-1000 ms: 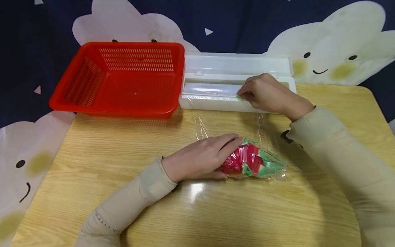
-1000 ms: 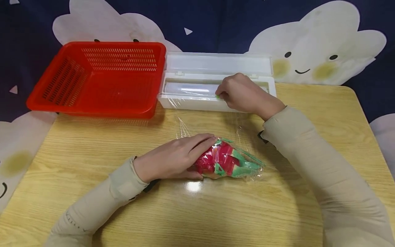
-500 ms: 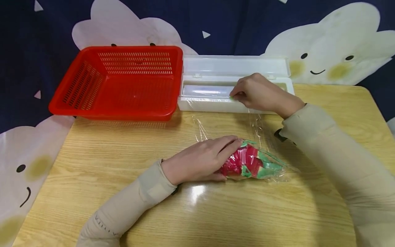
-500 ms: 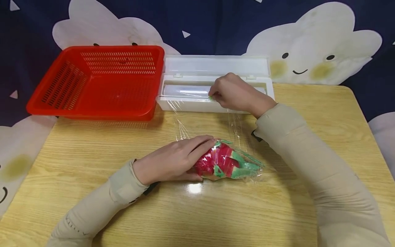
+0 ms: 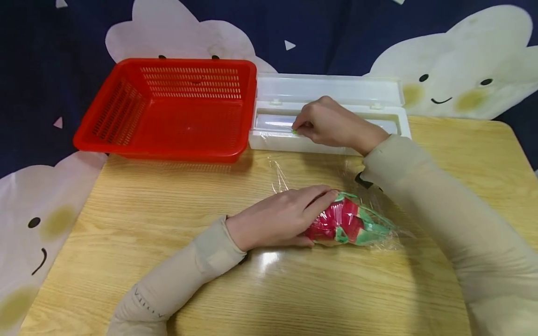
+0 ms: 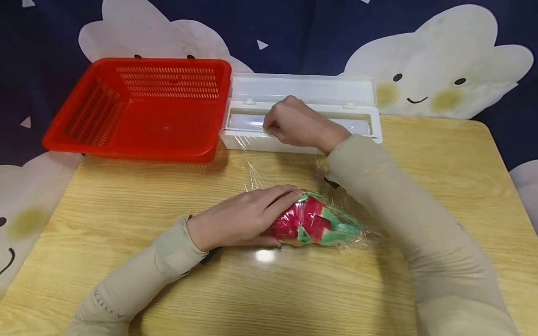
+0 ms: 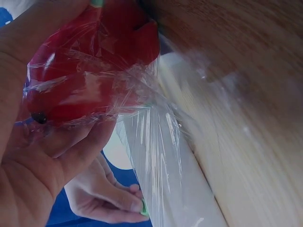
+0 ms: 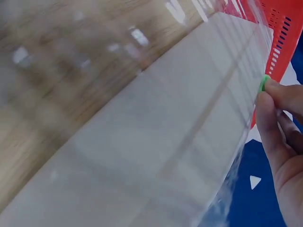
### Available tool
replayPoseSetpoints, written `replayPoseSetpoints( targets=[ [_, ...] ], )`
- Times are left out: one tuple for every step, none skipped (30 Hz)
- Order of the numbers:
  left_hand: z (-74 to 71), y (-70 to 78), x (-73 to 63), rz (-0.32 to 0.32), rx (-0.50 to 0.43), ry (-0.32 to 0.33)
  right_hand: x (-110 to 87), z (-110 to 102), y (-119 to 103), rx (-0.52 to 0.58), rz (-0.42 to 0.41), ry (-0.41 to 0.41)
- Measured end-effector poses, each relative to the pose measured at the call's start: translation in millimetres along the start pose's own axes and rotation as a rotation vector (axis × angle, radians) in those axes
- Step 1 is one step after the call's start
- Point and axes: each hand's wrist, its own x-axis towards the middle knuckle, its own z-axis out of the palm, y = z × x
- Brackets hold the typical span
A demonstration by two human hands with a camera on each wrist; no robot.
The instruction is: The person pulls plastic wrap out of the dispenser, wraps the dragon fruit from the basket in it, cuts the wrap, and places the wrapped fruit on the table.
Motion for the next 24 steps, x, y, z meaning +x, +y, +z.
replayPoseSetpoints(
  targets=[
    [0.1,-0.1,0.1,0.001,0.005,0.001,2.1,0,-1,0.001,-0.001,-0.001],
    [0.3,-0.2,0.2,0.003,0.007,0.003,4.0,1,-3,0.0,0.0,-0.003],
    [0.3,-0.3,0.3,0.006,0.011,0.005,5.9,1,-4,0.0,0.001,-0.004],
    [0.1,-0.4,0.3,0.007,0.016,0.007,7.7,2,-5,-0.001,0.003,-0.006],
    [0.0,-0.4,0.2,0.009,0.018,0.009,9.5,2,-6,0.001,0.006,-0.009],
    [-0.2,-0.4,-0.1,0.008,0.018,0.009,11.3,3,-8,0.003,0.009,-0.013],
    [-0.4,-0.4,-0.5,0.008,0.019,0.01,13.4,3,-9,0.005,0.009,-0.016],
    [-0.3,-0.5,-1.0,0.007,0.02,0.012,15.5,4,-10,0.008,0.009,-0.018],
    [-0.3,-0.4,-0.9,0.007,0.021,0.011,16.5,5,-10,0.014,0.01,-0.017],
    [-0.2,-0.5,-0.9,0.007,0.023,0.012,17.8,5,-11,0.018,0.01,-0.017],
    [0.2,-0.5,-1.0,0.008,0.025,0.014,19.0,6,-12,0.021,0.008,-0.016],
    [0.6,-0.6,-1.0,0.009,0.026,0.015,20.2,6,-12,0.021,0.005,-0.016],
    [1.0,-0.7,-1.0,0.01,0.027,0.019,21.4,7,-12,0.023,0.004,-0.017],
    [1.3,-0.7,-0.8,0.01,0.028,0.02,22.4,7,-13,0.024,0.006,-0.019],
    [1.4,-0.7,-0.8,0.01,0.03,0.019,23.4,7,-13,0.025,0.007,-0.022],
    [1.4,-0.7,-0.7,0.011,0.033,0.019,24.7,8,-13,0.026,0.007,-0.026],
    [1.2,-0.6,-0.7,0.01,0.032,0.016,25.8,8,-13,0.03,0.009,-0.03],
    [1.0,-0.5,-0.6,0.009,0.031,0.014,27.0,8,-14,0.034,0.011,-0.034],
    [0.9,-0.5,-0.5,0.009,0.031,0.012,28.1,8,-14,0.04,0.015,-0.037],
    [0.8,-0.5,-0.5,0.008,0.03,0.009,29.2,7,-14,0.048,0.021,-0.04],
    [0.6,-0.5,-0.5,0.008,0.03,0.007,30.1,7,-14,0.057,0.027,-0.043],
    [0.4,-0.5,-0.5,0.009,0.027,0.008,30.9,7,-14,0.065,0.032,-0.046],
    [0.3,-0.5,-0.3,0.009,0.025,0.008,31.5,7,-15,0.07,0.036,-0.048],
    [0.4,-0.5,-0.1,0.01,0.024,0.009,32.1,7,-15,0.074,0.039,-0.049]
  ],
)
